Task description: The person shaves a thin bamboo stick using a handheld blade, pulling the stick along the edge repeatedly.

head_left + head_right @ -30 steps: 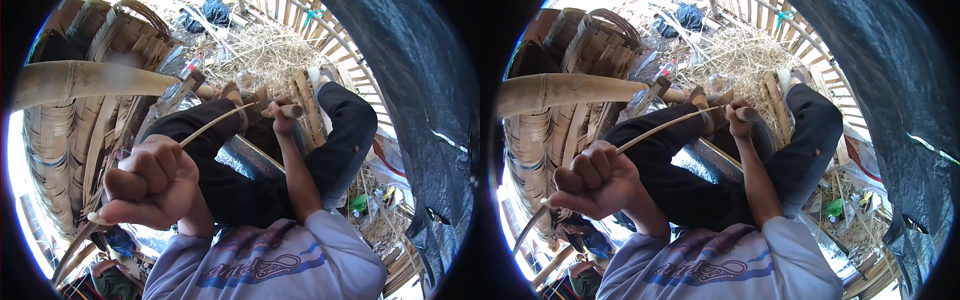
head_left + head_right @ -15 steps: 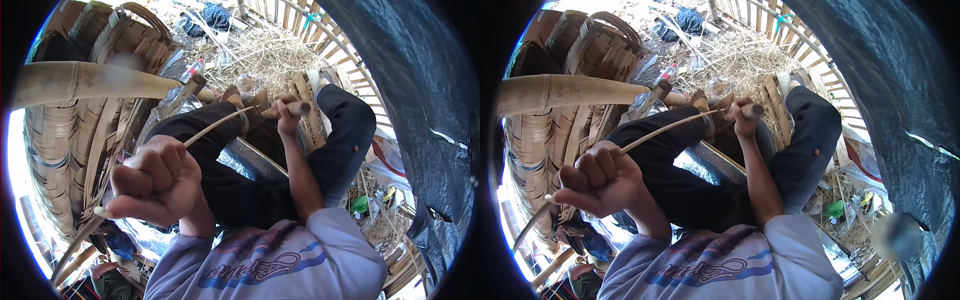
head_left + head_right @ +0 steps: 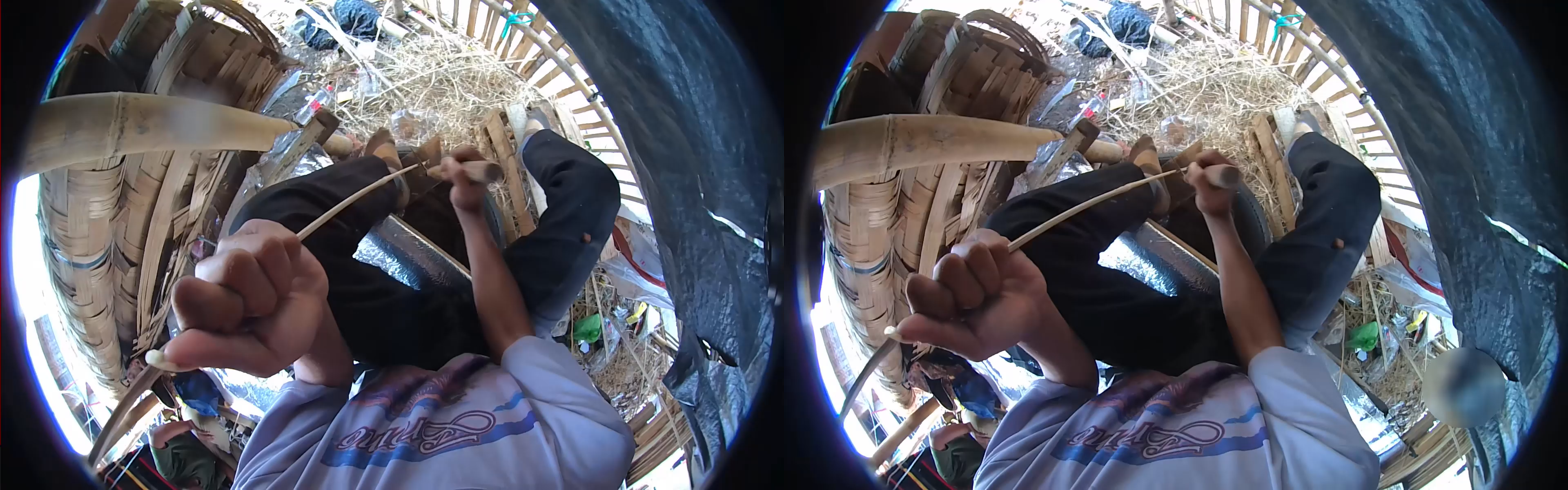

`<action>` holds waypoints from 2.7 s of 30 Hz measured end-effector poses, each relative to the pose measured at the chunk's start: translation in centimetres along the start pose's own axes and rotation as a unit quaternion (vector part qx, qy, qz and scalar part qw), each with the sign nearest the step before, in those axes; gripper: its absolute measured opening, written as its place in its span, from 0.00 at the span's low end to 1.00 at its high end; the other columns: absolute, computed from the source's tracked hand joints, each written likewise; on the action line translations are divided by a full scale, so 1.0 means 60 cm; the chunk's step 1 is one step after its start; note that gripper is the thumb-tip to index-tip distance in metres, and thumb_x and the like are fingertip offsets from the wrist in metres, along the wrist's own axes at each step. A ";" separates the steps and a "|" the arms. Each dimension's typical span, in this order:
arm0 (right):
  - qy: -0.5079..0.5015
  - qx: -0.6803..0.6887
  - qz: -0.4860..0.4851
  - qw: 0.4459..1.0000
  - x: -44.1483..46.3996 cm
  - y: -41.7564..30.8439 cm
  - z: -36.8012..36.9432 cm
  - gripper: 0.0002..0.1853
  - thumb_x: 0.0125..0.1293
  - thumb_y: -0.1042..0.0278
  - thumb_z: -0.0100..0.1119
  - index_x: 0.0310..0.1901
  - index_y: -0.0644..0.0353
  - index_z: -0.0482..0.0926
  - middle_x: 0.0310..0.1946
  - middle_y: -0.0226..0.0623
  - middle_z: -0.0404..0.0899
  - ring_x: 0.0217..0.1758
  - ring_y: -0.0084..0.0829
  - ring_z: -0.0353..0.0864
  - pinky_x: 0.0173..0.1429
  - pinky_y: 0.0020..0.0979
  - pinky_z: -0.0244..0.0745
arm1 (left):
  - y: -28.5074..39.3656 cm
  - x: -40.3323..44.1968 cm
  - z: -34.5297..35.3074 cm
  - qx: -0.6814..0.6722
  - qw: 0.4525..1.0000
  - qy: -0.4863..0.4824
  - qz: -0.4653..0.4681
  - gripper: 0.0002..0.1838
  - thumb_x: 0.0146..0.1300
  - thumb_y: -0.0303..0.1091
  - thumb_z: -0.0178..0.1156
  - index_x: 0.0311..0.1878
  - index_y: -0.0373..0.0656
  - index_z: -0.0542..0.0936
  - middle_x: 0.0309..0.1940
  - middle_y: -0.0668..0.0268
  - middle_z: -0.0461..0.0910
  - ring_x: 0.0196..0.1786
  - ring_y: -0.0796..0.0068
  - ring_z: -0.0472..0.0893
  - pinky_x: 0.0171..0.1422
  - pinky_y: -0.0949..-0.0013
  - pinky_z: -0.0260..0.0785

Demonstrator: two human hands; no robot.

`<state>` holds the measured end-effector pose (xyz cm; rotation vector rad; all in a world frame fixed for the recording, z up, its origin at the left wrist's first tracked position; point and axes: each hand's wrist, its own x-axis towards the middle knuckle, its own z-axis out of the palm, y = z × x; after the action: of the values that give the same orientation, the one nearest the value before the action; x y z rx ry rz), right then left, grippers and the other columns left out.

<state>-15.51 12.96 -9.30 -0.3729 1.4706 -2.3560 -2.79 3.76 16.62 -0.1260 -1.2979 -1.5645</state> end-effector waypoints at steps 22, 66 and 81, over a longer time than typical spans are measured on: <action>-0.063 0.098 -0.021 0.993 -0.020 -0.129 0.043 0.05 0.59 0.74 0.53 0.27 0.60 0.68 0.17 0.29 0.66 0.19 0.20 0.66 0.27 0.26 0.64 | 0.003 0.016 -0.012 0.065 0.993 0.101 -0.006 0.24 0.72 0.55 0.39 0.22 0.53 0.54 0.12 0.77 0.45 0.16 0.85 0.41 0.20 0.75 0.34; -0.162 0.141 -0.111 0.970 -0.035 -0.279 0.060 0.09 0.60 0.66 0.58 0.29 0.59 0.69 0.15 0.31 0.70 0.18 0.23 0.70 0.26 0.28 0.67 | -0.013 0.012 0.009 0.014 1.000 -0.006 -0.002 0.24 0.71 0.56 0.39 0.23 0.53 0.55 0.12 0.78 0.47 0.15 0.86 0.43 0.20 0.75 0.36; -0.224 0.207 -0.204 0.930 -0.055 -0.344 0.074 0.08 0.61 0.67 0.54 0.27 0.53 0.66 0.12 0.25 0.65 0.14 0.24 0.63 0.22 0.27 0.60 | -0.012 0.019 0.024 0.088 0.986 0.144 0.001 0.25 0.72 0.55 0.39 0.21 0.52 0.54 0.12 0.77 0.44 0.16 0.85 0.41 0.19 0.74 0.32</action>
<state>-13.78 19.16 11.09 -1.0988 0.7121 -2.5635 -4.57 4.03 17.44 0.2032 -1.1975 -1.4007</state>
